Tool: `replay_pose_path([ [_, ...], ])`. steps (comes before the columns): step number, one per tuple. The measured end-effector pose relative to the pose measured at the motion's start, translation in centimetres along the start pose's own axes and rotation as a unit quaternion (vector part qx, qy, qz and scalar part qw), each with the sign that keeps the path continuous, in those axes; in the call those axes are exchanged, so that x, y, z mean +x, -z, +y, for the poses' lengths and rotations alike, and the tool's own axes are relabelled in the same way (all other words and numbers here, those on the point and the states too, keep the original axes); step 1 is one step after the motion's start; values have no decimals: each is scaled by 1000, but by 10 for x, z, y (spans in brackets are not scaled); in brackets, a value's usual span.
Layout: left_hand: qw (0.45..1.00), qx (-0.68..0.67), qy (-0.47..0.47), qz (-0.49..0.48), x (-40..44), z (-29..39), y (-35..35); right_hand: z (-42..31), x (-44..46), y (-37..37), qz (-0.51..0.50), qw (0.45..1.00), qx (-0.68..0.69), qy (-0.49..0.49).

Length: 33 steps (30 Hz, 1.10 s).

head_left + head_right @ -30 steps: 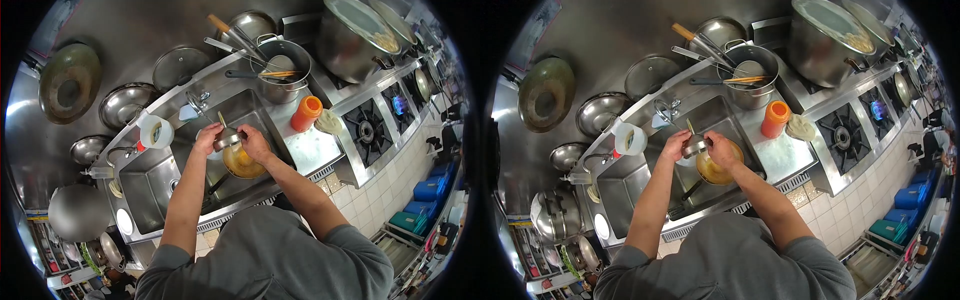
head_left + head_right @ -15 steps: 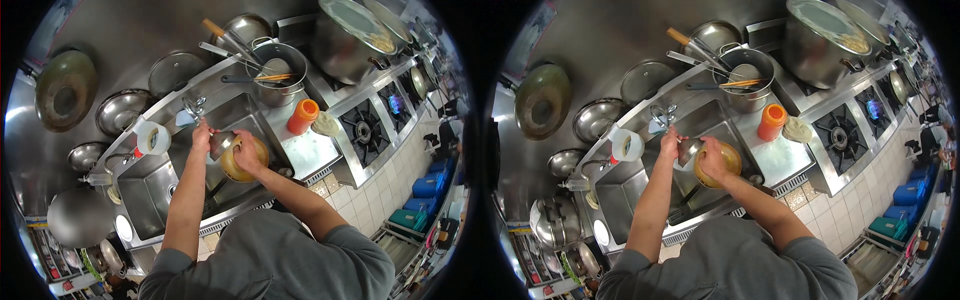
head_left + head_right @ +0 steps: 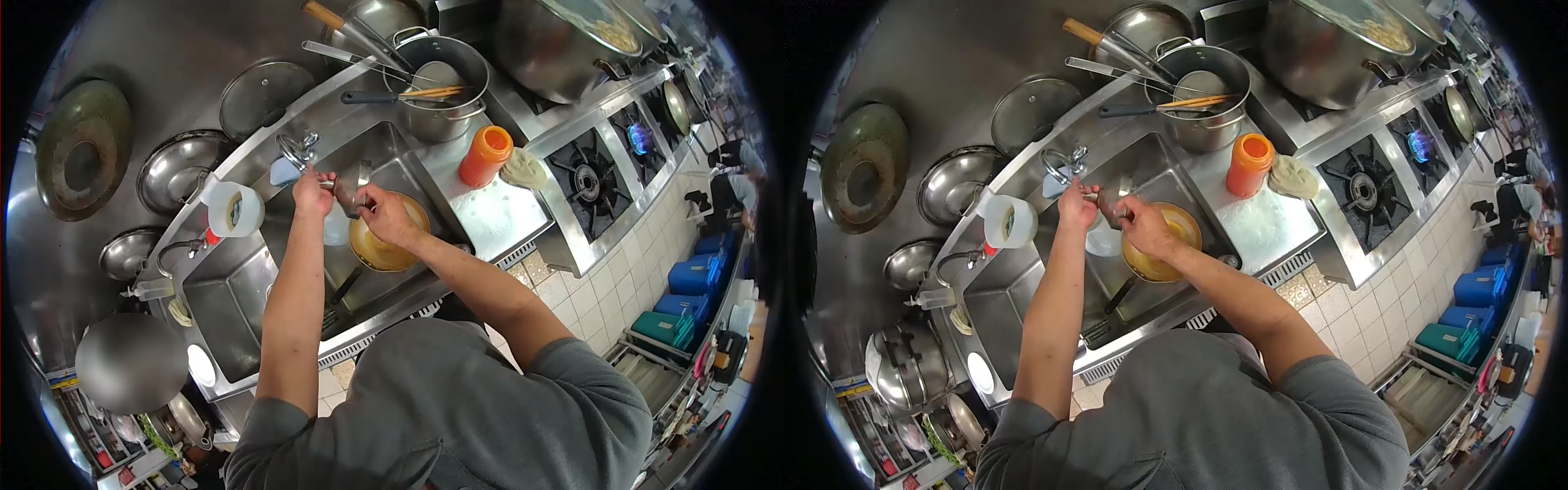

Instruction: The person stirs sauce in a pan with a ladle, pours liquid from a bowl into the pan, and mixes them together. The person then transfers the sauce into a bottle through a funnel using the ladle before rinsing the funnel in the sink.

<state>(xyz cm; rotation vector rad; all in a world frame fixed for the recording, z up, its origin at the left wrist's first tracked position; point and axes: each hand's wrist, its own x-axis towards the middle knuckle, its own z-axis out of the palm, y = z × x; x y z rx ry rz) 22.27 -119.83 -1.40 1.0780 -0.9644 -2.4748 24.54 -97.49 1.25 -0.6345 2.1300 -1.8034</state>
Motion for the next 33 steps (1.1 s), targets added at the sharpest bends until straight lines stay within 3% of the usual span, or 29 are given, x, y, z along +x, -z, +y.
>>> replay_pose_path([
  [2,999,-38,-21,24,-5,-5,-6,17,-9,-2,-45,996,-34,63],
  [6,996,-9,-40,76,1,-12,-5,19,-40,-13,-33,984,-86,154],
  [8,996,40,-38,74,-12,-1,-10,24,-54,-18,-104,992,4,69],
  [12,995,80,-48,44,-11,9,-12,65,-70,-23,-105,983,147,-32],
  [14,998,55,-15,33,-8,10,-14,78,-72,-14,-69,960,216,-165],
  [15,998,53,-17,32,-1,9,-9,69,-67,-7,-71,960,215,-163],
  [17,992,-104,45,52,16,5,2,47,-52,6,-41,922,267,-277],
  [22,992,-57,36,109,3,-20,42,25,-13,3,-70,881,368,-289],
  [24,990,-118,69,39,-8,-28,53,29,-2,-3,-68,871,385,-297],
  [26,991,-114,67,9,-20,-40,66,32,7,-12,-43,901,324,-286],
  [28,993,-28,103,-42,-12,-56,106,26,20,-17,-20,909,293,-296],
  [29,993,-10,115,-15,-36,-50,97,24,26,-20,12,916,261,-304],
  [30,992,6,128,13,-61,-47,82,31,33,-25,-7,916,260,-306],
  [33,993,11,118,-9,-73,-62,124,48,53,-35,-56,949,212,-228],
])
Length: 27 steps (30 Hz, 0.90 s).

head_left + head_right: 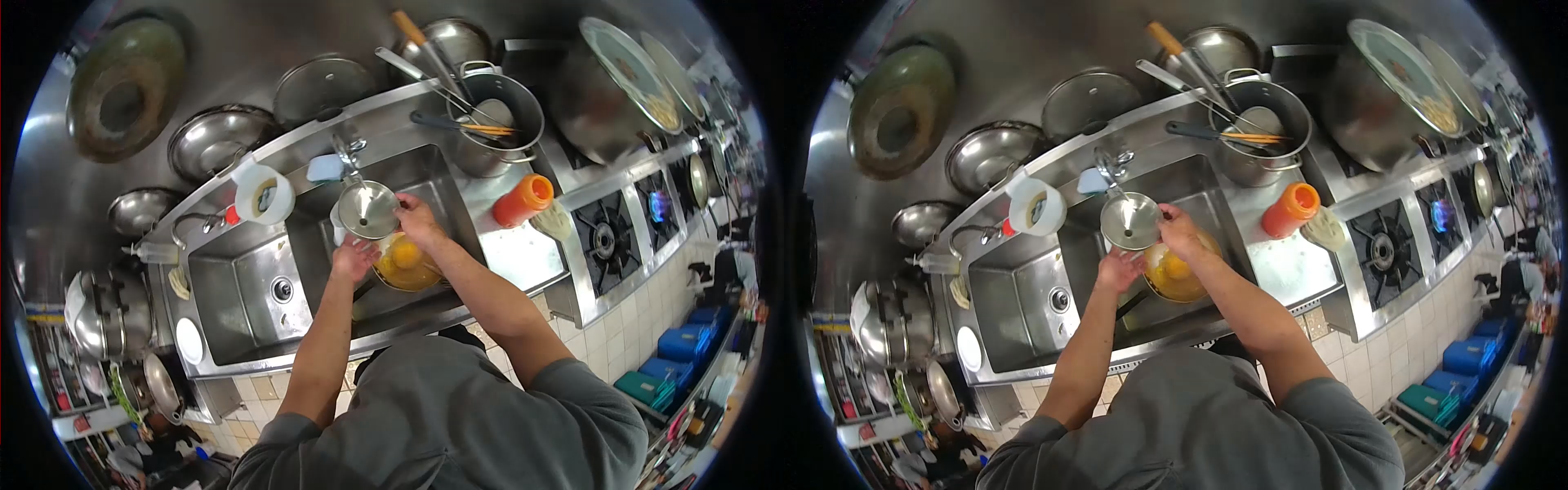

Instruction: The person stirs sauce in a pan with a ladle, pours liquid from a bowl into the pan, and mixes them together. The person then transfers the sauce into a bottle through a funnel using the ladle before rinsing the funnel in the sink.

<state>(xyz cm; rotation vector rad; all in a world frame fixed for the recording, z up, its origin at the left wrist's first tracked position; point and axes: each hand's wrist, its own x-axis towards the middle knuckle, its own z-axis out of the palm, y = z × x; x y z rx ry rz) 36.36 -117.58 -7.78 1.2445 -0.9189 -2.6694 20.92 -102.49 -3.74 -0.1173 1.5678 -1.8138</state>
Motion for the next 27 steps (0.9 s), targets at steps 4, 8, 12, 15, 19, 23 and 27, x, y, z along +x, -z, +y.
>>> replay_pose_path([
  [4,999,-15,28,5,-47,-20,40,-19,6,-10,3,995,-97,36],
  [8,999,-26,28,37,-81,-36,95,-2,43,-9,37,958,-258,124],
  [12,996,-77,11,52,-105,-41,126,-30,46,-28,32,920,-339,192],
  [15,994,-76,6,77,-114,-39,130,-50,45,-50,31,885,-419,201],
  [19,998,-46,1,51,-107,-39,120,-71,50,-68,-9,750,-588,304],
  [23,999,-28,8,-14,-97,-17,69,-104,24,-75,30,806,-570,158],
  [27,989,97,-110,-19,-72,42,-18,-69,9,-40,92,852,-470,212],
])
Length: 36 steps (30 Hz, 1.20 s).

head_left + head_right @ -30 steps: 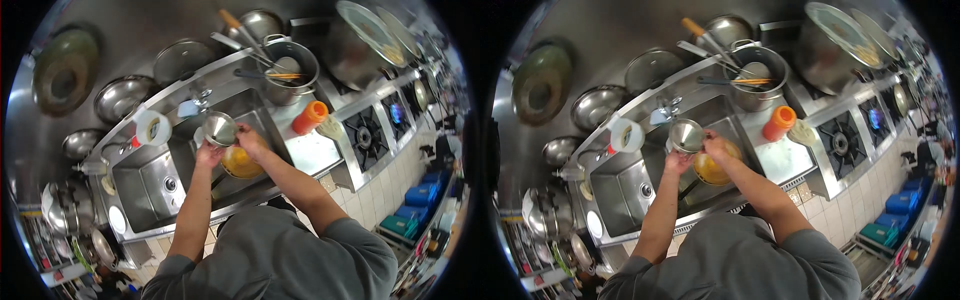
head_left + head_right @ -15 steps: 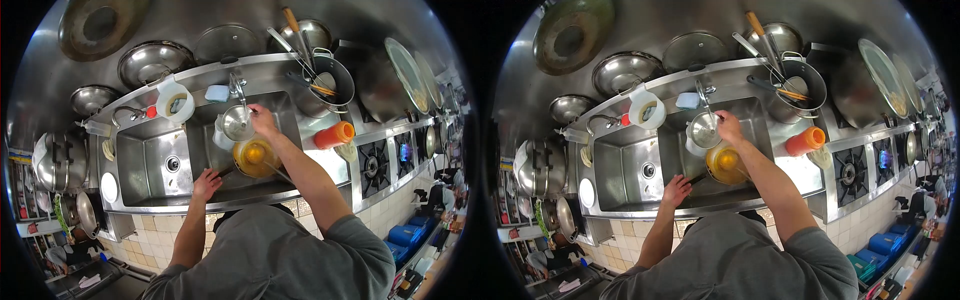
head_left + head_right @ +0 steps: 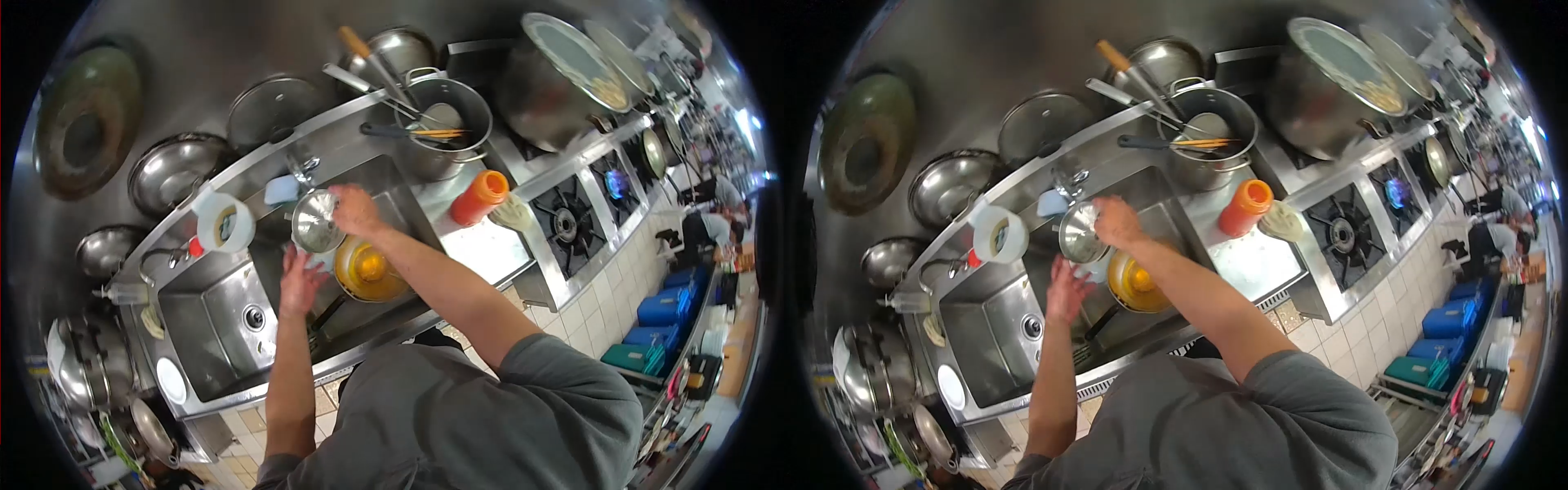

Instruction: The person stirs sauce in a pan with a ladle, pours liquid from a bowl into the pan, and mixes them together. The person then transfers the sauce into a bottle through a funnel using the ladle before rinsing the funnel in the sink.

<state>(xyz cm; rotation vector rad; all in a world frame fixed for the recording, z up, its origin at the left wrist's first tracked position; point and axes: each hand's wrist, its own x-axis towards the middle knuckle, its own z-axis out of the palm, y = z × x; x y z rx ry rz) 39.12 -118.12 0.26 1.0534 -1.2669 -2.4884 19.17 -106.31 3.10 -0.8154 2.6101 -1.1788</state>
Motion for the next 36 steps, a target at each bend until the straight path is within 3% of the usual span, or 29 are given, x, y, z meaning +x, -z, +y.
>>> replay_pose_path([
  [2,994,35,-102,3,17,27,-42,11,-24,8,10,999,28,13],
  [4,925,314,-212,-8,86,18,-14,18,-50,16,19,998,59,26],
  [6,911,353,-207,-45,99,23,-40,27,-78,30,37,975,210,-66],
  [8,892,394,-204,-87,104,27,-62,41,-101,48,41,962,257,-80],
  [10,832,517,-200,-31,113,32,-81,64,-128,63,47,948,301,-93],
  [12,855,478,-200,-33,140,21,-74,97,-156,72,38,938,323,-119],
  [14,978,180,-82,-65,126,23,-91,121,-187,97,21,916,368,-157],
  [18,983,163,-77,-26,123,11,-69,155,-243,145,37,894,387,-223],
  [19,998,46,-38,-10,117,9,-57,167,-253,149,53,878,409,-244],
  [22,998,-31,-32,52,92,-1,-57,175,-269,174,73,855,430,-280],
  [28,997,17,-43,68,91,6,-63,169,-256,215,58,884,409,-219],
  [30,981,178,-58,47,107,13,-75,167,-255,228,84,895,382,-215],
  [31,982,174,-59,42,112,18,-81,165,-259,234,99,897,370,-220],
  [33,942,325,-79,19,114,32,-94,167,-276,239,149,899,346,-223],
  [34,943,324,-79,12,112,34,-97,172,-290,235,181,896,342,-216],
  [36,992,99,-72,12,101,32,-99,183,-324,230,224,865,361,-269],
])
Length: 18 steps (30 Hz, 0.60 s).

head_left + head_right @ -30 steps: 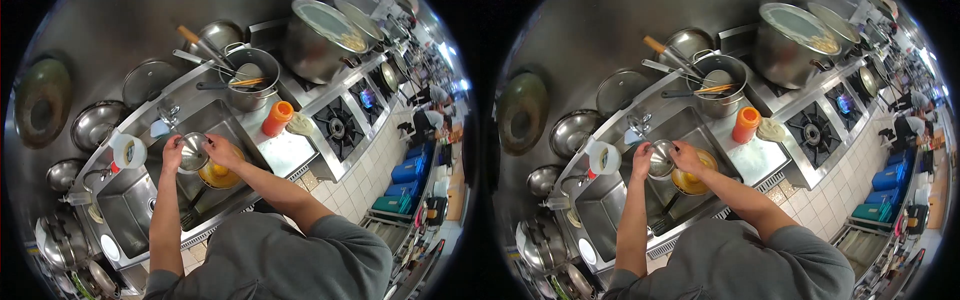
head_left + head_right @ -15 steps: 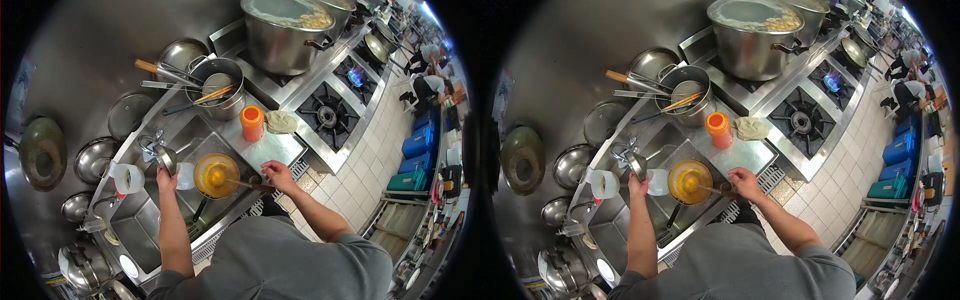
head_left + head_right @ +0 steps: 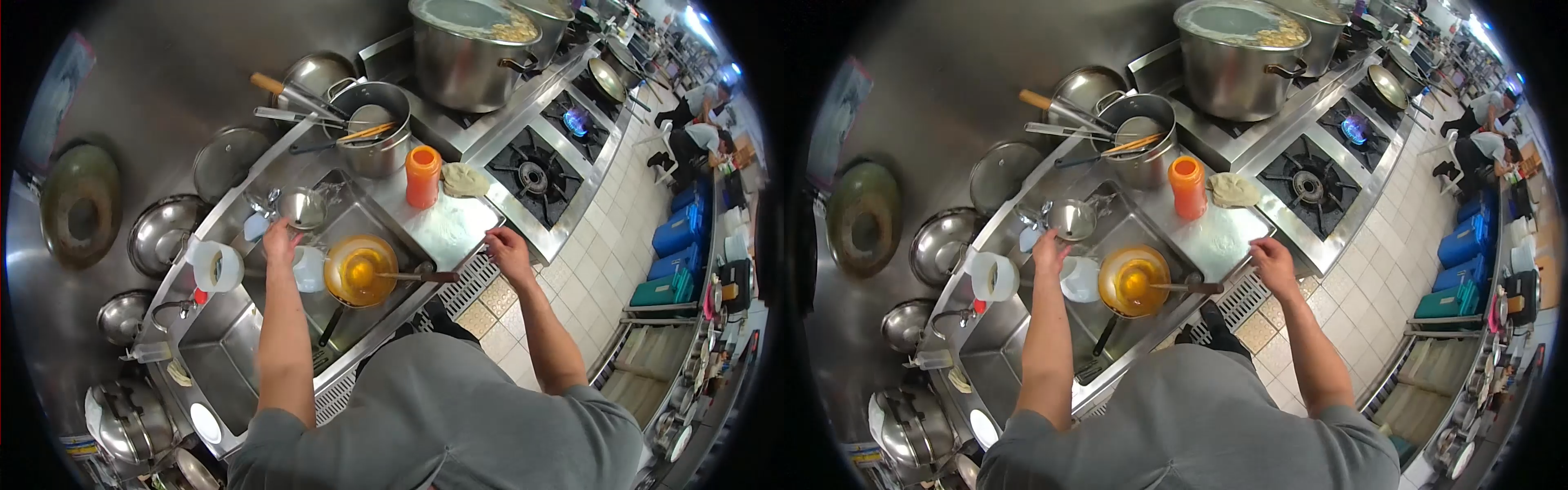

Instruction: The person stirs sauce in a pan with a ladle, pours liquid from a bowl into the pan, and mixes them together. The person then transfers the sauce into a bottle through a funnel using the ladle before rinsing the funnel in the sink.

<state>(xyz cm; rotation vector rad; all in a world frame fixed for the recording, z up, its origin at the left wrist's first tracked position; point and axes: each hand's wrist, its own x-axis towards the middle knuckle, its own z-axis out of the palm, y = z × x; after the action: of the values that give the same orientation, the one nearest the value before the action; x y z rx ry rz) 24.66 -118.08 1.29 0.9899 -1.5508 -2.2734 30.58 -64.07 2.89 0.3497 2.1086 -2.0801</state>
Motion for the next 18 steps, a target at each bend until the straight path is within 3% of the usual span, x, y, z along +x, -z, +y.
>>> replay_pose_path([
  [2,997,-58,55,-8,9,-18,33,33,-31,23,76,995,-58,37],
  [4,956,-262,119,-53,-12,-40,59,98,-64,59,129,961,-234,77],
  [5,955,-269,118,-44,-21,-52,74,161,-79,93,160,939,-304,30],
  [8,928,-353,122,5,-50,-88,109,247,-185,144,159,853,-495,-45],
  [10,914,-383,131,28,-69,-94,120,352,-266,195,189,879,-412,-147],
  [11,912,-386,135,38,-71,-98,122,364,-305,204,176,852,-391,-301],
  [12,912,-385,142,31,-72,-93,120,363,-342,205,1,777,-546,-312],
  [13,913,-390,117,-3,-72,-84,114,358,-373,204,-173,657,-666,-308],
  [14,913,-396,93,-37,-69,-80,108,362,-396,208,-164,657,-665,-315],
  [15,907,-400,106,-79,-49,-77,105,366,-422,213,-125,700,-608,-353],
  [16,907,-405,106,-54,-43,-61,88,372,-448,221,-88,735,-548,-389],
  [18,926,-316,153,-136,22,-65,84,391,-480,237,-13,791,-418,-446],
])
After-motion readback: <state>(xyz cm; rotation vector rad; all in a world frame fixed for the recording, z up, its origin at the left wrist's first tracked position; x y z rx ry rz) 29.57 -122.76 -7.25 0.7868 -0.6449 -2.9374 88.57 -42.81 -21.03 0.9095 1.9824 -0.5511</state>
